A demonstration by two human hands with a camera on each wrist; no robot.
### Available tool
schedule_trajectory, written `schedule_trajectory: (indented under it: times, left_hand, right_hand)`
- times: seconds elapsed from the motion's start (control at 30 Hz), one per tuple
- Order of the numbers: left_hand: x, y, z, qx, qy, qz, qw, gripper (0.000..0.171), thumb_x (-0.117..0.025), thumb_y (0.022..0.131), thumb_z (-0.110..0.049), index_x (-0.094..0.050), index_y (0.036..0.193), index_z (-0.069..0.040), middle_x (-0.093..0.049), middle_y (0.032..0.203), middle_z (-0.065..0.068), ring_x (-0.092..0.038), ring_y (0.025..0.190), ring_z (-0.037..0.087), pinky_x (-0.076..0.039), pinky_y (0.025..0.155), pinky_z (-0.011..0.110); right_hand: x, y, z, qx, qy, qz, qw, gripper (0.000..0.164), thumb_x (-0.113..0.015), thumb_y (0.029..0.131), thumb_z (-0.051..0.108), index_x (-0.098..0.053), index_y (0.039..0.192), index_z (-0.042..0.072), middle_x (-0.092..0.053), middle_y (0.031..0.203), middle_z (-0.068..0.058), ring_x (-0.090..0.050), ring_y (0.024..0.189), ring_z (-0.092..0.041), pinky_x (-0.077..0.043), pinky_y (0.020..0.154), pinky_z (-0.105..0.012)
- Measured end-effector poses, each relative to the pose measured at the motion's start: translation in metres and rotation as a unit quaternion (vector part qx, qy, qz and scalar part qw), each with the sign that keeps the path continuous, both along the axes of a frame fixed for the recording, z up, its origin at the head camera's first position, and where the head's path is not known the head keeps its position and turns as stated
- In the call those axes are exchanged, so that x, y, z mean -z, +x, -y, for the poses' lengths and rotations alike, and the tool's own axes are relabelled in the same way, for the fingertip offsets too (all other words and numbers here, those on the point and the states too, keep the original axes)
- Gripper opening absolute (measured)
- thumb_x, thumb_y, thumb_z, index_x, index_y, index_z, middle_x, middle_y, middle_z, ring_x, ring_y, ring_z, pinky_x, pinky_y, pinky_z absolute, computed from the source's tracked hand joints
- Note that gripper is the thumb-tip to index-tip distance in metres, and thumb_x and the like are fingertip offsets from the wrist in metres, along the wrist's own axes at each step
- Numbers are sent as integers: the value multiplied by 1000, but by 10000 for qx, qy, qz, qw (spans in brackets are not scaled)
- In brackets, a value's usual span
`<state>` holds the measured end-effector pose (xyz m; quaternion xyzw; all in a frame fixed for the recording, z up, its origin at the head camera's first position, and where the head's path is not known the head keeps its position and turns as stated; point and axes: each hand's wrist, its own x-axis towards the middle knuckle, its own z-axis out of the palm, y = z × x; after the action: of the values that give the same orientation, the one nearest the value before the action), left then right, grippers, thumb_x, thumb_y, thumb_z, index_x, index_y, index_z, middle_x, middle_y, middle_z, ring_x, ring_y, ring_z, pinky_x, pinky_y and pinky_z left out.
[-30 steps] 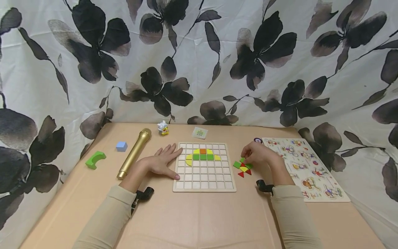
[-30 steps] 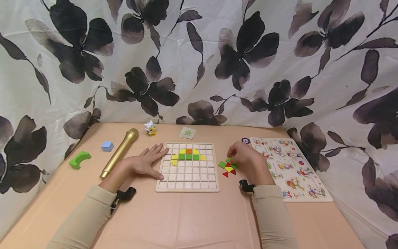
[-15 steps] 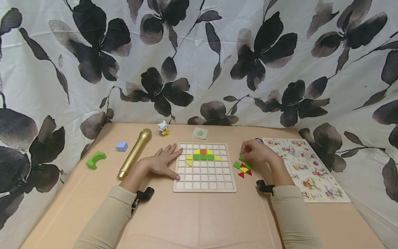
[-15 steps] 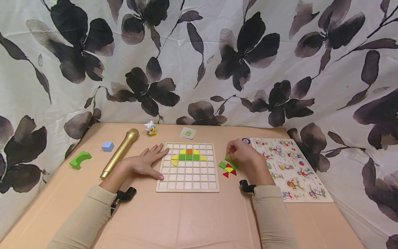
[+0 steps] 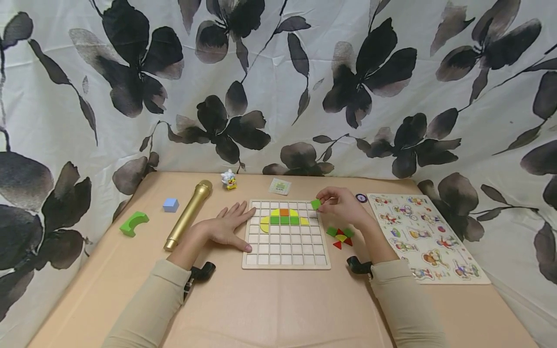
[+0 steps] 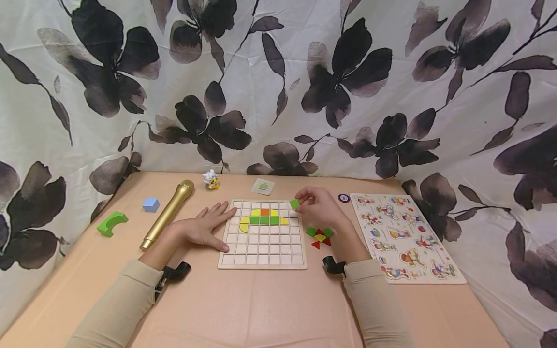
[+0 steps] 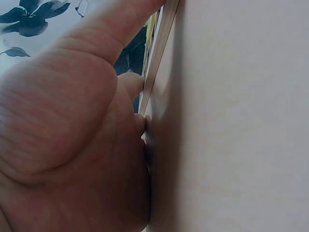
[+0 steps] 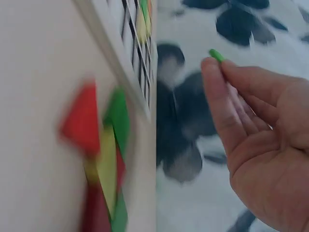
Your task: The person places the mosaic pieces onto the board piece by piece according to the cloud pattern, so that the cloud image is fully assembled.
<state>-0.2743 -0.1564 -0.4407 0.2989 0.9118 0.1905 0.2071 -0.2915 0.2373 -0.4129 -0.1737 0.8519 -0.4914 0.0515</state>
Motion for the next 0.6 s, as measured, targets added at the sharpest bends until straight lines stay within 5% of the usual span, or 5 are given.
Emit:
schedule_trajectory:
  times: [0.2,0.33,0.6]
  left_hand:
    - [2,-2,-1,-41,22,14,10000,128,-79,78,-69,-7,169,-14,12,173,23,12,161,43,6,127,65]
    - [1,0,-1,-25,84,45,10000,128,-79,78,-70,-8,169,-15,12,173,23,13,161,43,8,127,65]
    - [2,-1,-1,-48,48,75,9999,127,-78,79,-69,-8,169,-15,13,173,23,13,161,43,8,127,65]
  right_hand:
    - [5,10,45,-275,-587,244,9976,26,-74,95,4,-68,120,-1,-67,98,-14,-72,88,-34,-64,83,-40]
    - [12,16,70,-529,-740,193,9957,25,-72,94,1,-67,118,-6,-68,93,-11,-70,82,-24,-63,79,-34]
    - [30,18,97,-699,143,-203,9972,21,-81,90,11,-72,108,4,-68,89,-4,-60,77,-16,-49,65,-22]
